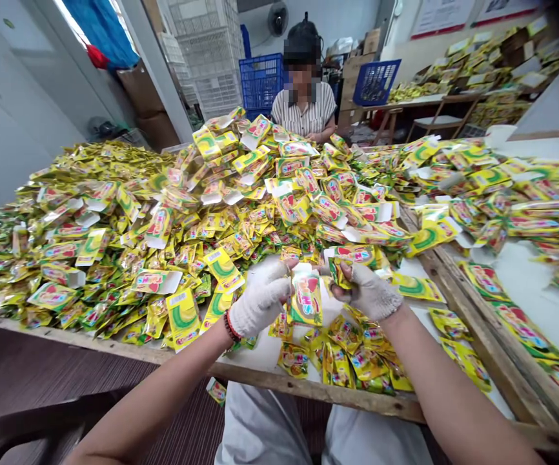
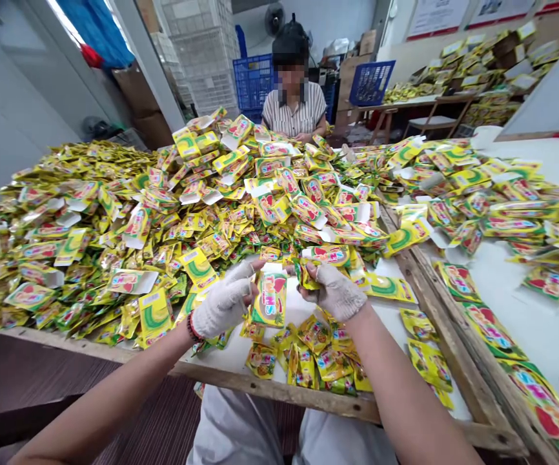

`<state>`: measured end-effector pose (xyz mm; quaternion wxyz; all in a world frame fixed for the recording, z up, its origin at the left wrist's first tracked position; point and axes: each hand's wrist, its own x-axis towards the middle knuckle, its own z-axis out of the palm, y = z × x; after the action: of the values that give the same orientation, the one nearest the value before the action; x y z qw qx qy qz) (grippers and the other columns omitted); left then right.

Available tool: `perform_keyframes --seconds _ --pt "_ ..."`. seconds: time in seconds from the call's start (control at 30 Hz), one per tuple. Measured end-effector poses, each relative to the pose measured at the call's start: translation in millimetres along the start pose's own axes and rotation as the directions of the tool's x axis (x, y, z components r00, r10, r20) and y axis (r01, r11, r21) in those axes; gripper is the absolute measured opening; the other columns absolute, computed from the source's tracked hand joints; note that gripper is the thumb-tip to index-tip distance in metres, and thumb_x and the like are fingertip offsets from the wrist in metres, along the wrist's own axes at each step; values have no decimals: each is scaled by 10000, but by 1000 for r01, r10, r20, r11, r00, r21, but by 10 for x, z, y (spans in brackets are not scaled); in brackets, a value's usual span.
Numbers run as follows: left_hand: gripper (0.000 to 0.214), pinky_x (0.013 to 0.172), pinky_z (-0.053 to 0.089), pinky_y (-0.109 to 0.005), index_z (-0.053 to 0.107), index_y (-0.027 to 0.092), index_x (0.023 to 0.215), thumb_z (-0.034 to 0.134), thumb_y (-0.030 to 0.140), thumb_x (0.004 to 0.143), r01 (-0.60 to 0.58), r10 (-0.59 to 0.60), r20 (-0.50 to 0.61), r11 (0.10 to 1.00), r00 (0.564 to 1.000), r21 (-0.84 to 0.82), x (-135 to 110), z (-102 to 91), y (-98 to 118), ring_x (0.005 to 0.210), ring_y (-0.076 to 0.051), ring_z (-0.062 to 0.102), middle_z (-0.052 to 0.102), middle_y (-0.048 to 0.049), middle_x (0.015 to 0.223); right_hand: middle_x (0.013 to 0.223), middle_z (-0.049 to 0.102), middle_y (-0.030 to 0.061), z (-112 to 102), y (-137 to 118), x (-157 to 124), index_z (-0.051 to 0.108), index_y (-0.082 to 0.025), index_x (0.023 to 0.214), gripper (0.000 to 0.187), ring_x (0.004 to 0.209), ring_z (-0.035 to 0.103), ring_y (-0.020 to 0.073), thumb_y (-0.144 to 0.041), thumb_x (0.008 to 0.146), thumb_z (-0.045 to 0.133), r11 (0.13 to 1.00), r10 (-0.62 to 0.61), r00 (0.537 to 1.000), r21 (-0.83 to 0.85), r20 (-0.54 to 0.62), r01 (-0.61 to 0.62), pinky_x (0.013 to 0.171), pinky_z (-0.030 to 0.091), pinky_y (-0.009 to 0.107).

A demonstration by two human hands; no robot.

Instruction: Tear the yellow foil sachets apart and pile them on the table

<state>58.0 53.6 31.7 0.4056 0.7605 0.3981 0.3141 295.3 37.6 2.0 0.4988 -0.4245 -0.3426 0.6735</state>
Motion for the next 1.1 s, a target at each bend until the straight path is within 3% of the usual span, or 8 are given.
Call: perform_keyframes --seconds 0.23,0.33,0.47,0.67,0.8,0.87,1.0,1.1 --pt "170 1078 390 -394 651 226 958 520 265 857 -293 261 189 941 947 169 40 -105 -52 1273 -226 507 586 -106 1297 741 623 9 115 34 54 608 -183 836 350 601 558 112 -454 680 766 987 64 998 -150 6 -63 474 440 195" --pt "293 1088 377 -402 588 222 1151 483 333 901 -209 234 -5 876 972 435 19 -30 38 1275 -235 493 566 -126 1292 723 616 -8 200 122 134 570 -206 811 324 547 556 108 -460 700 738 991 -78 962 -126 -260 46 472 454 220" --pt "818 1109 290 -539 383 163 1396 720 439 704 -31 151 -97 675 984 737 73 261 105 1323 -375 395 480 -183 1381 746 617 -26 319 196 174 553 -225 876 323 528 565 107 -475 728 696 987 -149 921 -115 -361 114 462 450 232" --pt "511 884 461 -368 483 184 1226 638 295 752 -2 24 -23 745 999 667 337 448 -149 1072 -262 571 591 -107 1193 716 600 -12 301 103 137 509 -234 885 332 494 570 126 -522 761 620 959 -230 854 -260 -467 116 439 442 246" --pt "456 831 474 -354 511 199 1136 647 390 745 -44 43 16 824 999 564 339 369 -231 991 -245 585 613 -75 1074 857 682 95 150 55 156 597 -198 968 330 758 647 227 -479 795 580 653 -561 730 -751 -391 99 685 529 343" --pt "441 820 475 -354 519 195 1110 646 390 736 -45 37 26 834 999 550 308 340 -236 971 -245 583 615 -74 1038 1000 697 135 86 60 159 638 -179 1015 341 958 637 270 -444 812 571 441 -628 749 -890 -211 119 852 499 385" --pt "416 848 465 -373 534 195 1102 631 258 703 -121 79 94 763 992 635 266 339 -247 998 -261 559 605 -89 1078 1058 700 121 45 100 141 667 -192 1039 325 1007 626 268 -427 843 556 263 -481 877 -954 -3 142 919 467 383" --pt "421 868 454 -387 539 191 1117 598 190 700 -157 107 115 697 988 699 263 357 -252 1014 -267 541 592 -92 1118 1113 679 134 61 122 128 663 -194 1059 299 1073 598 272 -380 860 540 168 -530 845 -968 69 184 959 435 376"
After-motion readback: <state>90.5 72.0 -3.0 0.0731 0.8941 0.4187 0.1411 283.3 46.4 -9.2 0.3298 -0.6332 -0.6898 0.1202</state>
